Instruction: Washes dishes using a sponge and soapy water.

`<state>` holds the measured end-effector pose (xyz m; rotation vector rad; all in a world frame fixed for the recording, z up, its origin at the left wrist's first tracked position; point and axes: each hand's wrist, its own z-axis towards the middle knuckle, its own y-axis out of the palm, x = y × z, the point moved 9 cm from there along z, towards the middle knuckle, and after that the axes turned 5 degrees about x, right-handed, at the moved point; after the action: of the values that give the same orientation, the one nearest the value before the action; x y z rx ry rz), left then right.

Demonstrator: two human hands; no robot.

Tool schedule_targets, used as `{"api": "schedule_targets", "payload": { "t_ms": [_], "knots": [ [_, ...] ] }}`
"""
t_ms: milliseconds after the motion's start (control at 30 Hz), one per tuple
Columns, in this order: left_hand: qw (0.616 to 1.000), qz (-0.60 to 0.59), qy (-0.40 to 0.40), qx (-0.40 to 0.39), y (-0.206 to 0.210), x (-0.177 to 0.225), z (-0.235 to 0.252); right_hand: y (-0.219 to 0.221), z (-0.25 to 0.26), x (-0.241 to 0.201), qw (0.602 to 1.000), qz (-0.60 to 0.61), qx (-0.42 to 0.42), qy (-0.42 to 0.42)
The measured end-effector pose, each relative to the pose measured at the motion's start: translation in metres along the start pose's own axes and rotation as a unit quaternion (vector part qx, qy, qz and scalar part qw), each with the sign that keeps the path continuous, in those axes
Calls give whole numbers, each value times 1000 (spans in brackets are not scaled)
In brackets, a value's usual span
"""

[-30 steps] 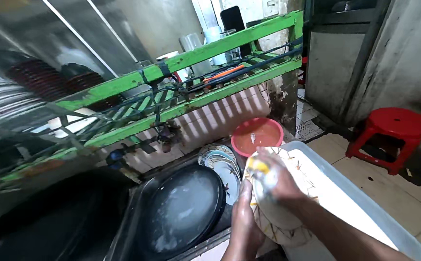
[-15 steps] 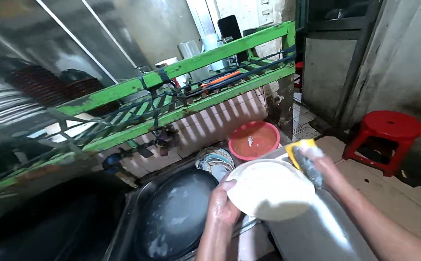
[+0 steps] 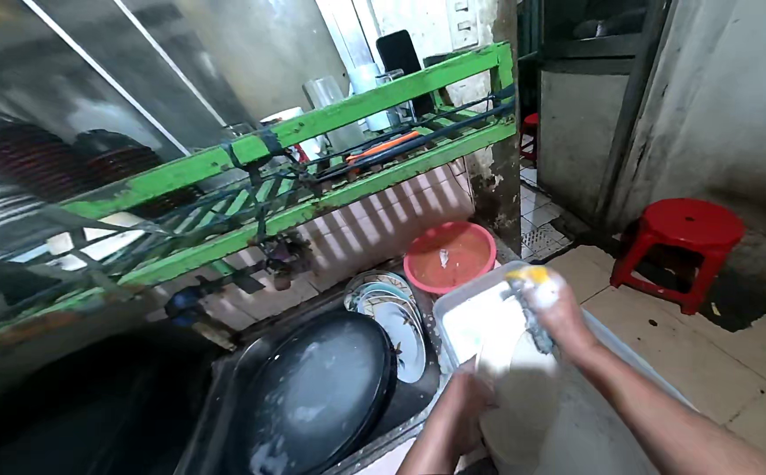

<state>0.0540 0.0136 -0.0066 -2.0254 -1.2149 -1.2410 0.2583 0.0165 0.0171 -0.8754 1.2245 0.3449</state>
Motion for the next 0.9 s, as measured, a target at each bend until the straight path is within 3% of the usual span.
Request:
{"api": "schedule_targets", "payload": {
  "t_ms": [67,133,167,233,333,433,533,567,633,700,767,833,900],
  "knots": [
    [1000,-18,10,-18,2,6,5,29,-33,-50,989,-31,-97,-108],
    [996,-68,56,-26,-1,11,11,47,-56,-85,960,-51,-131,-240],
    [994,-84,68,-22,-3,13,12,47,-51,-83,961,-39,-138,-235],
    [991,-111,79,1,-11,20,6,28,-19,-50,987,7,-113,-118],
    [952,-276,127,37,-32,33,7,-7,9,0,999,11,-20,22],
    [918,-354,163,77,-45,48,15,9,-23,-4,998,-8,-14,-54],
    [945,-268,170,84,-29,39,11,29,-65,-48,960,33,24,-276],
    [949,-256,173,59,-18,34,6,29,-61,-51,959,47,19,-280],
    [959,-225,164,46,-4,30,-8,18,-29,-32,982,44,6,-186],
    [954,-235,175,57,-4,39,-19,-1,-7,-14,993,32,45,-101],
    [937,-263,219,66,-15,52,-20,-1,-18,-12,993,30,70,-93],
    [929,-255,262,59,-22,56,-16,15,-52,-35,978,71,42,-193],
    [941,-193,273,50,-16,52,-14,25,-75,-66,935,108,22,-338]
  ]
}}
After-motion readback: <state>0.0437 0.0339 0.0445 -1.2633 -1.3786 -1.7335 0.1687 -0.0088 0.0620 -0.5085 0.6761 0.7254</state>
